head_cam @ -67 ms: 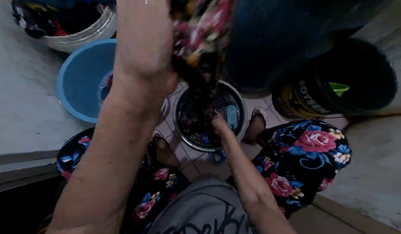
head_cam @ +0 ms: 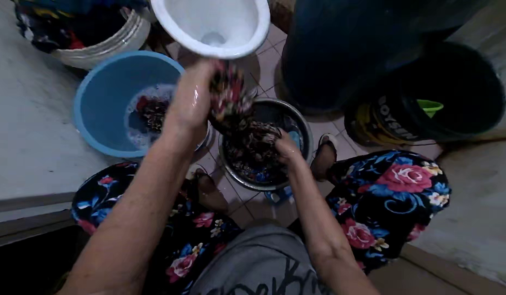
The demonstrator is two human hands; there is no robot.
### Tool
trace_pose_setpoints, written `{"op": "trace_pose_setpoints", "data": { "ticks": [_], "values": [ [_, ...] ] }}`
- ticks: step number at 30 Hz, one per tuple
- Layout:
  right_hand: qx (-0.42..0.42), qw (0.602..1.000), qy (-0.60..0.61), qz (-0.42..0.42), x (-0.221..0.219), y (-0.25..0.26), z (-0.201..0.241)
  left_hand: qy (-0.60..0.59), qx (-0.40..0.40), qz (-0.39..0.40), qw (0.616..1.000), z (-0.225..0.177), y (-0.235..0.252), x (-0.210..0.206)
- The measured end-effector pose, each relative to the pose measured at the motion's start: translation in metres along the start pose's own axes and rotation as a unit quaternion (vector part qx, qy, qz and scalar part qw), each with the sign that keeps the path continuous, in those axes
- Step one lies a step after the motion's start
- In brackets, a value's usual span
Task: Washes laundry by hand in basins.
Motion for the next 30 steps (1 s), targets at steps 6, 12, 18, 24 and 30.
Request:
{"op": "trace_pose_setpoints", "data": {
  "ticks": [6, 12, 18, 24, 30],
  "values": [
    [0.193, 0.969, -0.097, 0.118, -0.035, -0.057, 0.088, 0.015, 0.310, 0.115, 0.944, 0.174, -0.018, -0.037],
    [0.413, 0.870, -0.003, 0.268, -0.057, -0.103, 0.126, -0.433, 0.095, 0.237, 0.865, 0.156, -0.015, -0.073],
    [0.371, 0.827, 0.380, 0.183, 0.014, -0.055, 0.104, -0.472, 0.254, 0.027, 0.843, 0.129, -0.016, -0.068],
    [0.111, 0.930, 0.350, -0.015, 0.002, -0.031, -0.024, -0.563, 0.161, 0.138, 0.799, 0.096, -0.017, -0.115],
    [0.280, 0.847, 0.446, 0.071, 0.012, -0.008, 0.012, -0.556, 0.191, 0.120, 0.800, 0.122, -0.022, -0.126]
  ]
}}
Point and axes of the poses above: each hand's wrist, its own y-axis towards the middle knuckle, its own x-axis out of the back of the hand, z = x × y, the point moved 10 cm from there along y, towards the middle knuckle, and after that the axes turned 11 degrees about z, right-handed, at the moved point
